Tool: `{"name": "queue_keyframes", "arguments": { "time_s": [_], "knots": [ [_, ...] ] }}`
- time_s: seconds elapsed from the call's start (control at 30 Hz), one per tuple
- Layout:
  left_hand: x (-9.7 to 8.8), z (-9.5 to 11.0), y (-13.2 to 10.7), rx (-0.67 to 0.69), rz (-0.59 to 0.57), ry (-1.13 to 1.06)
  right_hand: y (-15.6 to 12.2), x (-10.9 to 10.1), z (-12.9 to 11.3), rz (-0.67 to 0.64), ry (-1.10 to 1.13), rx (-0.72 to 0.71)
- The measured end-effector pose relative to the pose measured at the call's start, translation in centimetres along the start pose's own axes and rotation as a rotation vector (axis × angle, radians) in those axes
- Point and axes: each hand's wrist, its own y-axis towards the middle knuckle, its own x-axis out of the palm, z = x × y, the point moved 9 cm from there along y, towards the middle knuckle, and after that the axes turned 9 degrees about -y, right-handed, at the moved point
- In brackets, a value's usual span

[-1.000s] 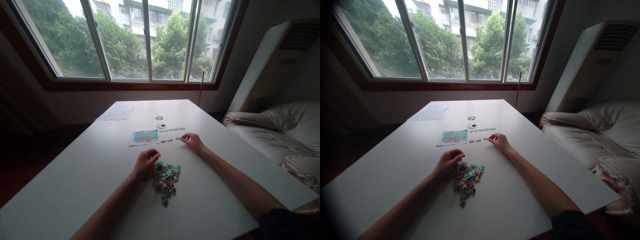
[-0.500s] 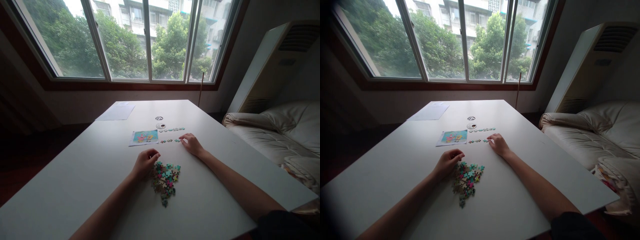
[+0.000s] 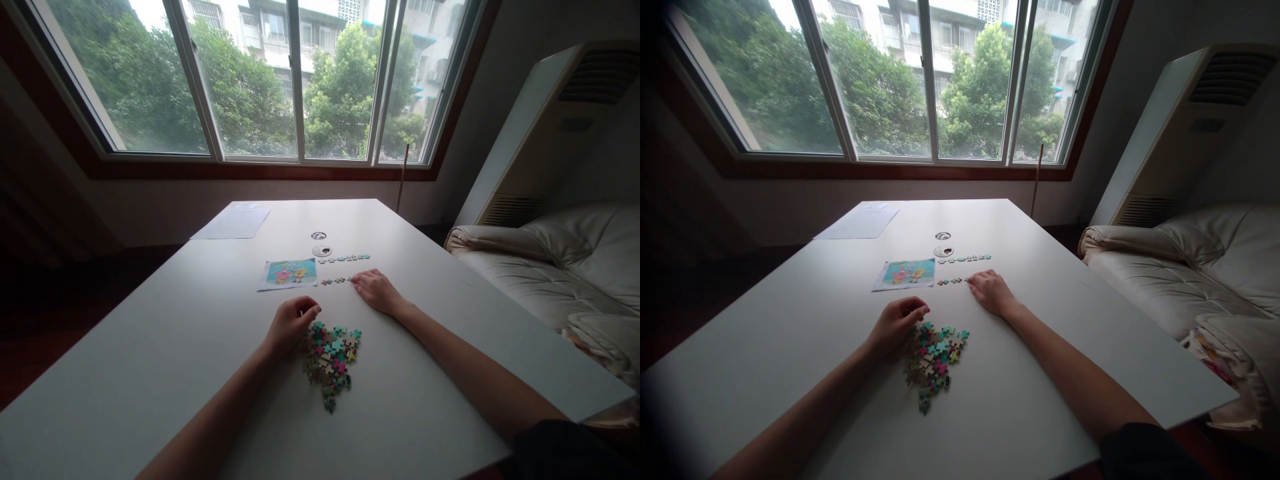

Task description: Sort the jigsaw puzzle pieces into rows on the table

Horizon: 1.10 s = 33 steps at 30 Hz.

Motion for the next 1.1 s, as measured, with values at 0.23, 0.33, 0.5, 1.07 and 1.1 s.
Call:
{"name": "queue_keyframes", "arguments": {
  "time_s": [0.23,0.33,0.5,1.07,1.1],
  "knots": [
    [0.0,-0.1,0.1,-0.002,0.002,0.008,0.1,0.1,-0.1,-0.010,-0.001,-0.007],
    [0.0,0.0,0.1,-0.001,0.000,0.007,0.1,0.2,0.0,-0.017,-0.009,-0.003],
    [0.0,-0.1,0.1,-0.003,0.004,0.005,0.1,0.4,0.1,-0.025,-0.022,0.003],
    [0.0,-0.1,0.1,-0.009,-0.002,-0.017,0.1,-0.3,0.2,0.043,0.027,0.002],
    [0.0,-0.1,0.1,-0.010,-0.002,-0.021,0.0,-0.7,0.1,0.064,0.047,-0.008]
  ]
}}
